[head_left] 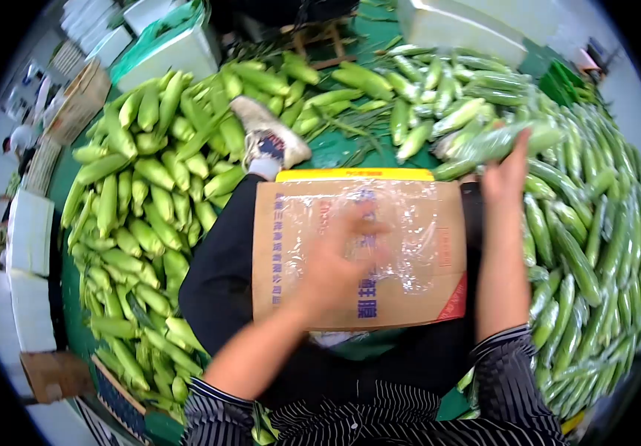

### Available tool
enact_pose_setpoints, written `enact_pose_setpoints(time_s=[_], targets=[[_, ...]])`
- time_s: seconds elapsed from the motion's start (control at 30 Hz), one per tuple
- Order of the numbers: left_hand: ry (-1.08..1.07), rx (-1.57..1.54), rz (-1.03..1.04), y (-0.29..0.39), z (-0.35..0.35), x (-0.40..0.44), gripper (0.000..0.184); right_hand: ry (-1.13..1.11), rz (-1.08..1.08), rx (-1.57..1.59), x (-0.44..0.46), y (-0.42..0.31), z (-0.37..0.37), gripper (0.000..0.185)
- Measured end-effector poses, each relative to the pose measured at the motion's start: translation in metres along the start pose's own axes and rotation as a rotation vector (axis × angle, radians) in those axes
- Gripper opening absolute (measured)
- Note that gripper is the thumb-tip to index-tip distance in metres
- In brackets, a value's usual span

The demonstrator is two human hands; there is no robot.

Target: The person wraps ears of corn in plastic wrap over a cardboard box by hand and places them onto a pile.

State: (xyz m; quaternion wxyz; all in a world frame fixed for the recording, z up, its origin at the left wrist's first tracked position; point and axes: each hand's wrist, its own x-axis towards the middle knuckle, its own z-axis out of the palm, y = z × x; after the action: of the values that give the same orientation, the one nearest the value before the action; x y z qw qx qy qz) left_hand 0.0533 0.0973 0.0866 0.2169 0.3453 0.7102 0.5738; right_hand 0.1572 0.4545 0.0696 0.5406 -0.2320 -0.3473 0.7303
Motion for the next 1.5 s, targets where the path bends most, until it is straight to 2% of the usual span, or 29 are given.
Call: enact_pose_setpoints(time_s=[0.03, 0.07, 0.1, 0.13, 0.2, 0.23, 0.27, 0.37, 0.47, 0.5, 0.57, 0.6, 0.63, 0.67, 0.73, 0.8, 0.83, 0.87, 0.9, 0.93, 1.0, 1.07, 1.2, 1.3, 1.33, 1.4, 1.43, 1.47, 1.5], targets=[[0.055, 0.022, -0.138, -0.012, -0.042, 0.015, 0.029, 0.076, 0.013, -0.053, 0.039, -0.007, -0.004, 0.089], [0.267, 0.274, -0.004, -0.048, -0.085, 0.040, 0.018, 0.365, 0.240, -0.023, 0.044, -0.023, 0.013, 0.101], [0.412, 0.288, -0.152, -0.084, -0.124, 0.065, 0.020, 0.142, 0.149, -0.265, 0.037, -0.018, 0.000, 0.100], [0.412, 0.520, -0.138, -0.143, -0.174, 0.087, 0.027, -0.065, 0.044, -0.504, 0.002, -0.017, 0.003, 0.086], [0.190, 1.060, -0.386, -0.214, -0.237, 0.117, 0.039, -0.194, 0.102, -0.621, -0.057, -0.009, -0.019, 0.055], [0.104, 1.181, -0.403, -0.236, -0.244, 0.125, 0.051, -0.261, 0.263, -0.575, -0.087, -0.013, -0.033, 0.046], [-0.097, 1.298, -0.346, -0.255, -0.248, 0.130, 0.050, -0.231, 0.263, -0.647, -0.114, -0.012, -0.052, 0.039], [-0.255, 1.454, -0.228, -0.276, -0.237, 0.156, 0.039, -0.214, 0.293, -0.799, -0.165, -0.026, -0.096, 0.030], [-0.273, 1.427, -0.348, -0.322, -0.262, 0.162, 0.037, -0.248, 0.364, -0.934, -0.183, -0.048, -0.110, 0.031], [-0.278, 1.485, -0.495, -0.318, -0.277, 0.156, 0.036, -0.238, 0.399, -1.000, -0.188, -0.055, -0.091, 0.035], [-0.147, 1.355, -0.482, -0.249, -0.298, 0.119, 0.070, -0.710, 0.291, -1.360, -0.183, -0.079, -0.067, 0.063], [-0.100, 1.310, -0.573, -0.189, -0.292, 0.105, 0.077, -0.853, 0.296, -1.417, -0.182, -0.079, -0.059, 0.074], [-0.030, 1.432, -0.559, -0.150, -0.283, 0.088, 0.072, -1.049, -0.035, -1.456, -0.177, -0.065, -0.065, 0.080], [0.113, 1.343, -0.381, -0.124, -0.275, 0.061, 0.068, -1.157, -0.030, -1.528, -0.174, -0.058, -0.063, 0.084], [0.236, 0.957, -0.119, -0.081, -0.224, 0.024, 0.068, -1.224, 0.030, -1.717, -0.173, -0.043, -0.053, 0.070], [0.198, 0.516, 0.051, -0.051, -0.135, 0.002, 0.068, -1.141, -0.004, -1.653, -0.170, -0.024, -0.068, 0.051], [0.077, 0.469, -0.016, -0.032, -0.093, -0.004, 0.067, -1.107, -0.029, -1.623, -0.172, -0.015, -0.078, 0.042], [-0.078, 0.595, 0.062, -0.016, -0.058, -0.001, 0.069, -1.010, -0.160, -1.542, -0.176, -0.007, -0.087, 0.035], [-0.181, 0.663, 0.303, -0.037, -0.038, 0.003, 0.065, -0.918, -0.290, -1.454, -0.181, 0.000, -0.098, 0.029], [-0.272, 0.692, 0.312, -0.045, -0.023, 0.004, 0.066, -0.820, -0.418, -1.359, -0.184, -0.001, -0.101, 0.023], [-0.297, 0.553, 0.177, -0.063, -0.030, 0.008, 0.067, -0.319, 0.165, -1.004, -0.200, -0.016, -0.110, 0.019], [-0.426, 0.574, 0.218, -0.057, -0.040, 0.020, 0.069, -0.426, -0.227, -1.011, -0.196, -0.033, -0.084, 0.017], [-0.633, 0.471, 0.092, -0.049, -0.043, 0.044, 0.076, -1.035, -0.347, -1.414, -0.170, -0.004, -0.002, 0.040], [-0.225, -0.157, -0.188, -0.089, -0.054, 0.016, 0.089, -1.219, -0.493, -1.650, -0.161, 0.043, 0.011, 0.061], [-0.055, -0.257, -0.198, -0.094, -0.059, -0.004, 0.099, -1.219, -0.531, -1.566, -0.159, 0.052, 0.007, 0.063], [-0.039, 0.617, 0.147, -0.089, -0.071, -0.033, 0.103, -1.173, -0.596, -1.402, -0.151, 0.062, -0.012, 0.067], [0.044, 0.785, 0.140, -0.077, -0.060, -0.037, 0.106, -1.154, -0.575, -1.388, -0.150, 0.064, -0.018, 0.070], [0.003, 0.866, 0.064, -0.079, -0.059, -0.035, 0.074, -1.128, -0.554, -1.390, -0.153, 0.064, -0.021, 0.072], [-0.020, 0.876, 0.177, -0.084, -0.060, -0.033, 0.053, -1.098, -0.542, -1.395, -0.156, 0.061, -0.021, 0.073]])
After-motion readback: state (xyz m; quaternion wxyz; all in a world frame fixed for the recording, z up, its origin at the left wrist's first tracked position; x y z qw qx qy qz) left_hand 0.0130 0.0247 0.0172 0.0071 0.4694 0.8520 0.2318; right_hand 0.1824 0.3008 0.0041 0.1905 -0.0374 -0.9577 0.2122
